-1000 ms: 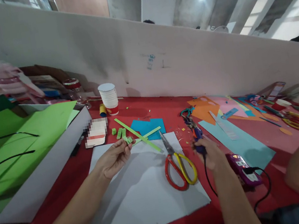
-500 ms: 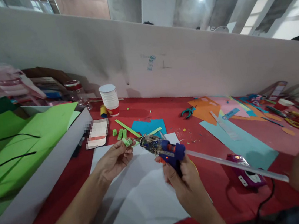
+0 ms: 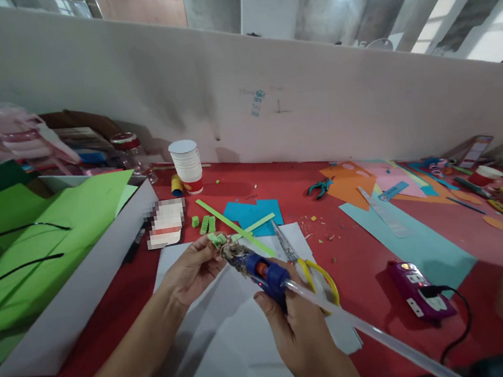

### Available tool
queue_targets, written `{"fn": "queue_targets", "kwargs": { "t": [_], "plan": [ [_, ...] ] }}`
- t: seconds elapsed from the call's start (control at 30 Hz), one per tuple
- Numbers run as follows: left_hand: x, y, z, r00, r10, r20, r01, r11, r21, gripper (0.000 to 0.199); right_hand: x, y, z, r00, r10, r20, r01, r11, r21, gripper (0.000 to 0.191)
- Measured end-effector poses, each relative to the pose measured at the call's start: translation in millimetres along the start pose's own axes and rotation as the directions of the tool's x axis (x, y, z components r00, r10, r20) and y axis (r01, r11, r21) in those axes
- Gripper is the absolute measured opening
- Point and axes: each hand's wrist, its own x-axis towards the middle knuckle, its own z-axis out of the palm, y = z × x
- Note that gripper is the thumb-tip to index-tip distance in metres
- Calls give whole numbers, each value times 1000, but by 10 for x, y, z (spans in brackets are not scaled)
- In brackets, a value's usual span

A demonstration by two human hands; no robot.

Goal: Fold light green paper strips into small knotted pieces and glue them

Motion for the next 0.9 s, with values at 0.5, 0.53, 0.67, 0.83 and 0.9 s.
{"fn": "queue_targets", "kwargs": {
  "t": [0.5,0.53,0.67,0.83,0.9],
  "plan": [
    [-16,17,21,1000,-3,21,2,999,55,22,-17,-8,24,935,-353,1,332,879,-343,42],
    [-19,17,23,1000,-3,15,2,998,58,22,-19,-13,28,937,-349,-3,327,880,-344,43],
    [-22,13,22,1000,-1,-19,2,998,58,21,-38,3,66,938,-345,-44,309,884,-350,45],
    [-23,11,43,999,18,-33,-17,999,31,21,-26,34,61,924,-379,-55,339,877,-341,47],
    [-27,14,54,999,25,-31,-25,999,28,22,-9,33,35,932,-361,-42,329,888,-322,45]
  ]
}}
